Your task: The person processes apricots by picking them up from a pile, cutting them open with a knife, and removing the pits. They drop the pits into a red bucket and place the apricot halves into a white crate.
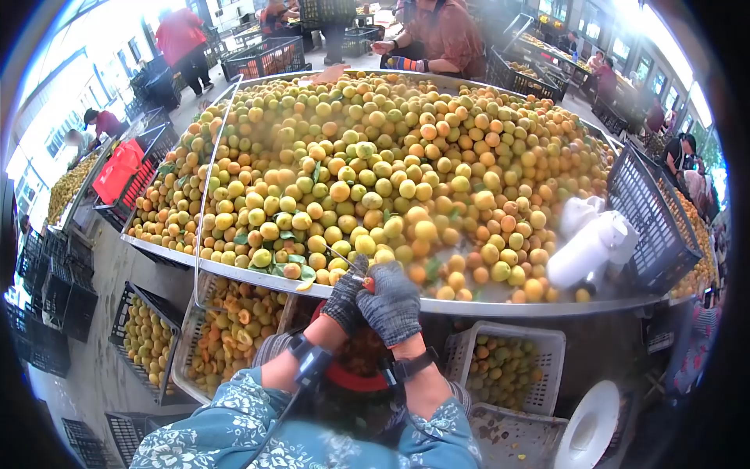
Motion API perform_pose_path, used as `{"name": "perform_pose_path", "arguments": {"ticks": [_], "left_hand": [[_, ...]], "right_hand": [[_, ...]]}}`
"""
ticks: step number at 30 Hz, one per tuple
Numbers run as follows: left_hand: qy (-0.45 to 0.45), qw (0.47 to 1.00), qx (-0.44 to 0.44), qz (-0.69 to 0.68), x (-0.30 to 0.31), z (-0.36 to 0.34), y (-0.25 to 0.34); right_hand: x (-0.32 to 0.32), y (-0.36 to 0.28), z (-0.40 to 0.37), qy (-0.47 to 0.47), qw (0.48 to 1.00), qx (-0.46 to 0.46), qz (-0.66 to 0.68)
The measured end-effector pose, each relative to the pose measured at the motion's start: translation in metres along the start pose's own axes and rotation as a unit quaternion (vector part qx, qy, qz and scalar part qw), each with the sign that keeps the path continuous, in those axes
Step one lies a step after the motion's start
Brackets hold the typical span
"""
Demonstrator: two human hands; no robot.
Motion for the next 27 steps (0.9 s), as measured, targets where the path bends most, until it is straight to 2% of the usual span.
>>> {"name": "perform_pose_path", "arguments": {"ticks": [1, 3, 5, 7, 8, 9, 11, 12, 14, 18, 20, 23, 27], "left_hand": [[-0.008, 0.998, 0.046, -0.045, -0.004, 0.000, -0.007], [-0.044, 0.996, 0.064, -0.039, 0.026, 0.014, -0.008], [-0.080, 0.993, 0.081, -0.033, 0.028, 0.013, -0.007], [-0.037, 0.969, 0.112, 0.218, 0.007, -0.011, 0.008], [-0.021, 0.966, 0.136, 0.219, -0.012, -0.019, 0.011], [-0.022, 0.966, 0.134, 0.219, -0.015, -0.020, 0.011], [-0.009, 0.961, 0.063, 0.271, -0.021, -0.016, 0.019], [-0.010, 0.961, 0.063, 0.270, -0.014, -0.011, 0.015], [-0.002, 0.986, 0.030, 0.167, 0.011, 0.000, 0.010], [0.019, 0.991, 0.032, 0.132, 0.016, -0.002, 0.007], [-0.015, 0.996, 0.004, 0.087, 0.012, 0.003, 0.004], [0.030, 0.988, 0.001, 0.150, -0.002, -0.008, 0.007], [-0.017, 0.978, -0.026, 0.207, 0.014, 0.002, 0.008]], "right_hand": [[0.001, -0.001, -0.001, 0.009, 1.000, 0.005, 0.010], [-0.001, 0.001, -0.004, 0.022, 0.999, 0.019, 0.022], [0.002, 0.003, -0.004, 0.033, 0.998, 0.032, 0.033], [0.007, 0.011, -0.003, 0.021, 0.997, 0.002, 0.080], [0.012, 0.011, -0.002, 0.036, 0.994, 0.013, 0.107], [0.012, 0.011, -0.001, 0.035, 0.994, 0.014, 0.106], [0.008, 0.012, 0.000, 0.018, 0.997, 0.011, 0.075], [-0.001, 0.020, 0.000, -0.013, 0.998, -0.022, 0.055], [-0.002, 0.015, -0.001, 0.005, 0.999, -0.004, 0.040], [-0.004, 0.014, 0.002, 0.011, 0.999, 0.019, 0.047], [-0.004, 0.013, 0.004, 0.000, 0.998, 0.018, 0.055], [-0.008, 0.015, 0.007, -0.017, 0.999, -0.015, 0.034], [-0.009, 0.011, 0.005, 0.040, 0.999, 0.021, 0.029]]}}
Point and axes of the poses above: each hand's wrist, its own z-axis towards the middle knuckle, its own x-axis out of the back of the hand, y = z × x, the point moved 8 cm from there along z, towards the middle knuckle, and after that the axes turned 15 degrees about -y, right-handed, at the moved point
